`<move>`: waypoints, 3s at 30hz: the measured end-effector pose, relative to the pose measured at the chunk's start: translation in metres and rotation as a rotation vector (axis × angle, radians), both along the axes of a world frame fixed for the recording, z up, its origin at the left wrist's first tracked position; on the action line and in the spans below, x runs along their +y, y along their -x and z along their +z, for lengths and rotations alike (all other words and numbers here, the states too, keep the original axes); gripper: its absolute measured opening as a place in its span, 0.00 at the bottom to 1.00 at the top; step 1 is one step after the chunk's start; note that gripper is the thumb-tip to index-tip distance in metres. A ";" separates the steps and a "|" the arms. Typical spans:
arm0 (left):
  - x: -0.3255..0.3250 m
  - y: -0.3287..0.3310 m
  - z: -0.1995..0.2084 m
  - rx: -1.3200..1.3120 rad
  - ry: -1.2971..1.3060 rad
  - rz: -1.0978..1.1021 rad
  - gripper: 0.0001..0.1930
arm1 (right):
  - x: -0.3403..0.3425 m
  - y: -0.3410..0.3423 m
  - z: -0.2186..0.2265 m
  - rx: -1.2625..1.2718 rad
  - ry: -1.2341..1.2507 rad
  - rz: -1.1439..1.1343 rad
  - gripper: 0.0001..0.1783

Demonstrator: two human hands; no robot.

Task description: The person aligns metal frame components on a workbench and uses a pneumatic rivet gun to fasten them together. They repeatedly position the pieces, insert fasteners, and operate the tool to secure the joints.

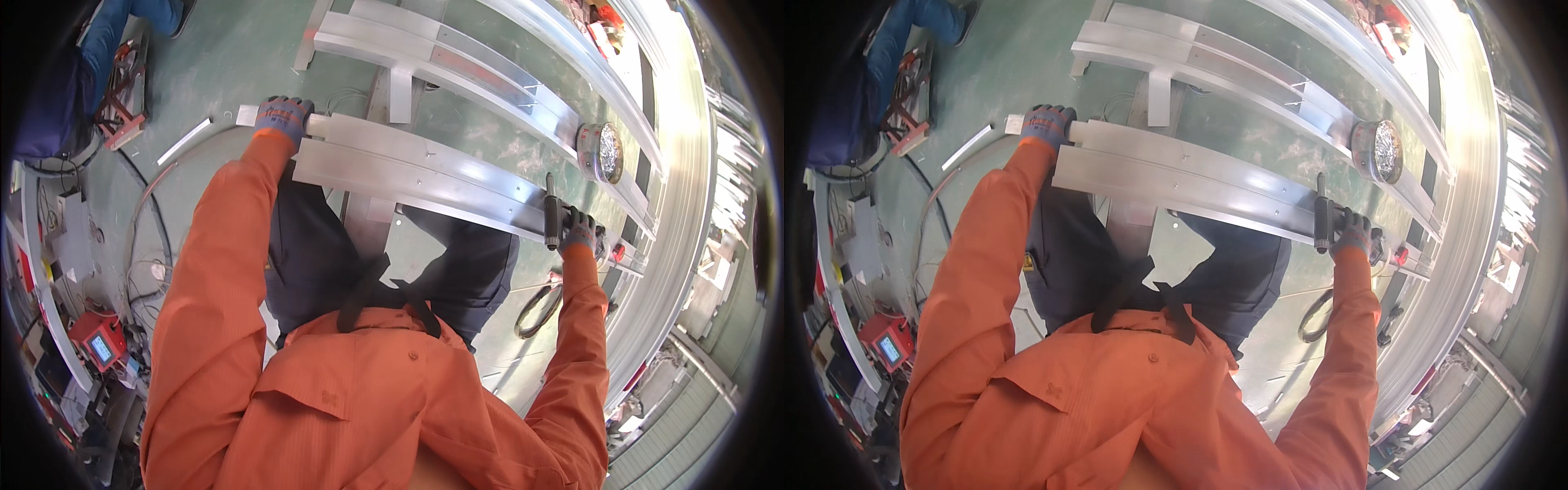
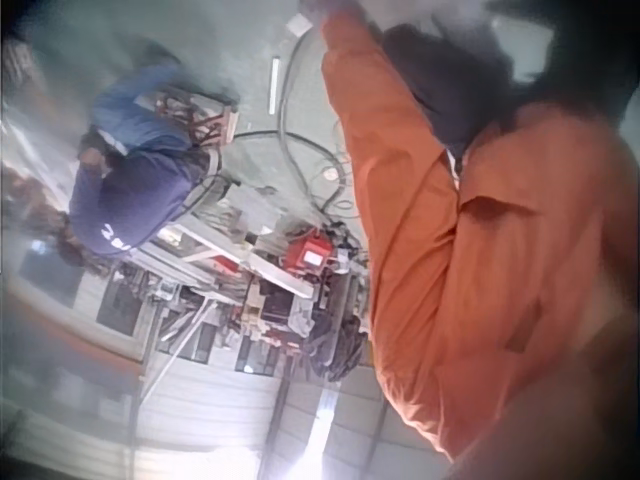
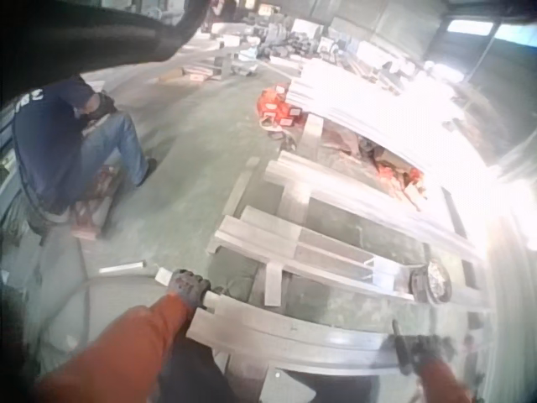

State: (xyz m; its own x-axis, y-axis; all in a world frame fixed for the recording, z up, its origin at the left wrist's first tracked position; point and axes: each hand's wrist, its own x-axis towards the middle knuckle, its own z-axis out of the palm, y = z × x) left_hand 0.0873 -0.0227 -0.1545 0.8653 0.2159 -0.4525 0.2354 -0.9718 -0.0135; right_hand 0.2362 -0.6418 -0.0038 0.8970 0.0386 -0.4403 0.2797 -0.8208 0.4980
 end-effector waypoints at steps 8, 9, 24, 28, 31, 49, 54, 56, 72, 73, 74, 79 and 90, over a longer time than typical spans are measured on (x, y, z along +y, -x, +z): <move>-0.011 0.001 0.024 -0.045 0.057 -0.018 0.17 | -0.007 -0.022 -0.031 0.002 -0.135 -0.051 0.33; -0.011 0.000 0.022 -0.055 0.049 -0.027 0.17 | -0.009 -0.026 -0.030 -0.018 -0.165 -0.044 0.32; -0.010 0.003 0.039 -0.010 0.086 -0.038 0.19 | 0.231 0.035 0.057 0.559 -1.149 -0.034 0.23; -0.009 0.004 0.033 -0.015 0.101 -0.031 0.19 | 0.225 0.032 0.051 0.624 -1.130 0.091 0.25; -0.007 0.006 0.032 -0.031 0.111 -0.030 0.20 | 0.217 0.031 0.049 0.640 -1.173 -0.090 0.26; -0.008 0.005 0.036 -0.007 0.123 -0.021 0.21 | 0.226 0.030 0.048 0.708 -1.185 -0.205 0.25; -0.009 0.003 0.032 -0.002 0.105 -0.042 0.20 | 0.250 0.033 0.029 0.476 -0.662 -0.182 0.24; -0.005 0.004 0.027 -0.026 0.098 -0.029 0.20 | 0.265 0.027 0.034 0.591 -0.683 -0.204 0.25; -0.011 -0.003 0.041 0.026 0.081 -0.001 0.18 | 0.258 0.030 0.028 0.711 -0.941 -0.461 0.10; -0.011 -0.004 0.039 0.025 0.079 0.003 0.17 | 0.258 0.024 0.023 0.702 -0.864 -0.433 0.08; -0.012 -0.002 0.035 0.017 0.069 -0.012 0.17 | 0.257 0.021 0.020 0.691 -0.787 -0.406 0.07; -0.015 -0.004 0.044 -0.003 0.048 -0.016 0.16 | 0.268 0.030 0.023 0.623 -0.721 -0.370 0.09; -0.015 0.000 0.017 -0.123 0.072 -0.028 0.15 | 0.084 0.005 0.052 0.383 -1.055 -0.444 0.26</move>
State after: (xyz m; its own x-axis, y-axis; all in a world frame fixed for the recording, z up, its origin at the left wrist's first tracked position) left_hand 0.0870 -0.0375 -0.1372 0.9204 0.1618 -0.3558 0.2039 -0.9754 0.0841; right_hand 0.2316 -0.5574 0.0477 0.7415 0.2605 -0.6183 -0.1475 -0.8357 -0.5290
